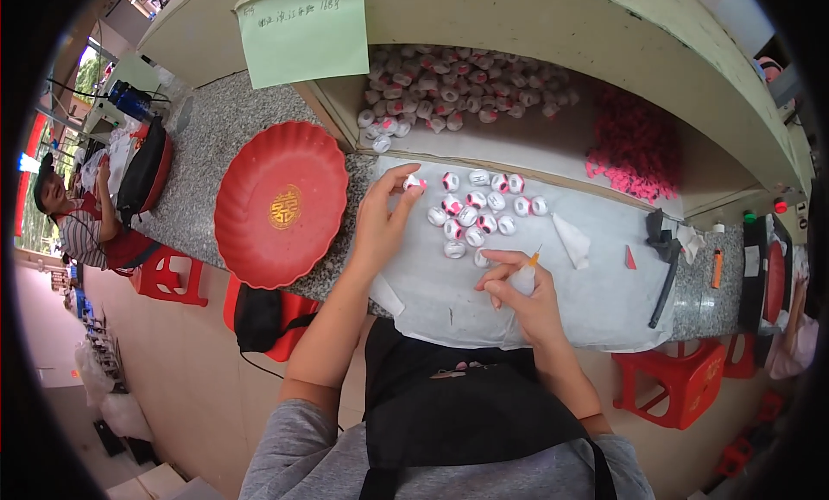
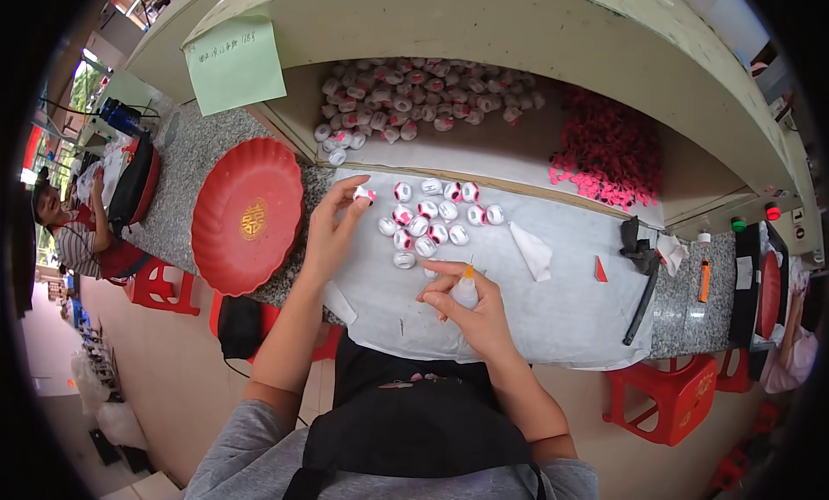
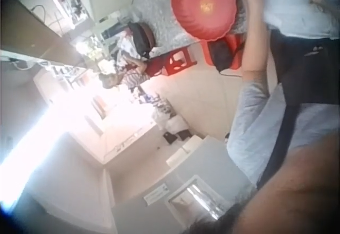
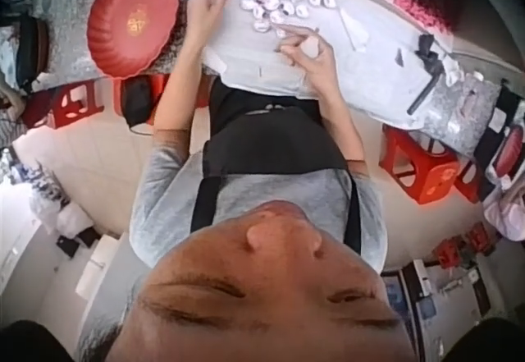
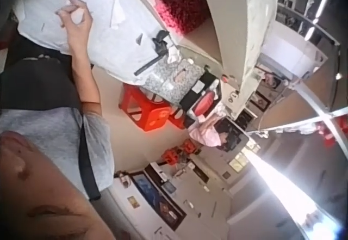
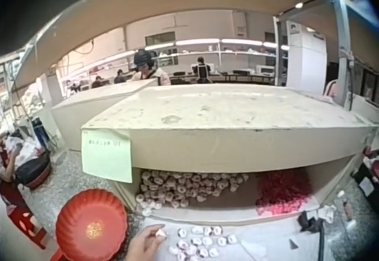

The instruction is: Applying glue to small white circular bases and attaching red petal-like components to assemble small toys.

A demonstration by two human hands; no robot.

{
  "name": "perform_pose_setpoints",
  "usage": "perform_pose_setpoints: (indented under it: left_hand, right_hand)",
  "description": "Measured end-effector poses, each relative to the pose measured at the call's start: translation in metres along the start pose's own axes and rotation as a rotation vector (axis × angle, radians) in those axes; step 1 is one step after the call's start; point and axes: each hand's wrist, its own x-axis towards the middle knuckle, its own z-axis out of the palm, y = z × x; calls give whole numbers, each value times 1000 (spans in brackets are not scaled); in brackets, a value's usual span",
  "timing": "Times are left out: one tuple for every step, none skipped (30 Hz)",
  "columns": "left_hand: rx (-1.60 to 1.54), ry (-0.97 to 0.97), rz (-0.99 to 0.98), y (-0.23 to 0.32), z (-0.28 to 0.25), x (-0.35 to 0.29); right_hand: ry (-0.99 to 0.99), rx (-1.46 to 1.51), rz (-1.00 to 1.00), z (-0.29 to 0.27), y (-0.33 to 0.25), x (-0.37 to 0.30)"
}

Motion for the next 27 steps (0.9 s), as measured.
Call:
perform_pose_setpoints:
  left_hand:
    - [182, -42, 14, 0, 0, 4]
    - [364, -81, 26, 1, 1, 7]
    - [362, -75, 32, 2, 3, 7]
    - [396, -112, 73, 3, 7, 5]
    - [431, -149, 113, 3, 10, 6]
    - [492, -142, 148, 2, 13, 7]
    - [495, -143, 149, 4, 15, 10]
    - [451, -159, 170, 5, 19, 16]
    - [410, -174, 190, 8, 23, 19]
    - [416, -176, 192, 7, 28, 18]
    - [341, -211, 193, 3, 36, 17]
    - [264, -243, 196, 1, 42, 17]
    - [290, -250, 215, 4, 47, 14]
    - [316, -256, 235, 6, 51, 10]
    - [318, -257, 229, 7, 54, 4]
    - [320, -256, 228, 6, 57, 1]
    - [334, -229, 227, 9, 60, -2]
    - [377, -226, 266, 9, 64, -1]
    - [421, -220, 298, 12, 65, -1]
    - [431, -197, 305, 15, 66, 2]
    - [493, -218, 390, 18, 65, 5]
    - [555, -238, 474, 21, 65, 9]
    - [563, -216, 477, 25, 68, 12]
    - [588, -272, 529, 30, 72, 17]
    - [614, -331, 581, 34, 77, 21]
    - [616, -342, 593, 34, 83, 23]
    - [621, -328, 595, 36, 88, 25]
  right_hand:
    - [-11, -10, -6, -5, 1, -2]
    - [-13, -19, -14, -10, 1, -5]
    - [29, -3, -14, -14, 3, -9]
    - [72, 14, -14, -18, 3, -10]
    - [66, 11, -20, -23, -1, -8]
    - [129, -8, -45, -27, -4, -9]
    - [192, -26, -70, -30, -7, -9]
    - [214, -27, -65, -34, -11, -7]
    - [213, -20, -66, -37, -12, -4]
    - [251, -55, -125, -40, -12, -2]
    - [289, -90, -185, -43, -12, -1]
    - [282, -53, -218, -45, -10, 0]
    - [279, -47, -226, -47, -10, 0]
    - [301, -76, -227, -49, -10, -1]
    - [315, -106, -232, -49, -10, -1]
    - [302, -101, -250, -51, -8, 0]
    - [323, -115, -256, -53, -5, -2]
    - [343, -132, -262, -55, -2, -3]
    - [322, -129, -274, -56, -1, -5]
    - [335, -121, -274, -56, -1, -6]
    - [345, -112, -273, -56, -1, -6]
    - [347, -107, -269, -54, 0, -6]
    - [326, -110, -279, -53, -1, -6]
    - [333, -103, -282, -52, -1, -6]
    - [341, -96, -284, -52, -1, -6]
    - [322, -100, -293, -52, -2, -6]
    - [336, -86, -289, -52, -1, -6]
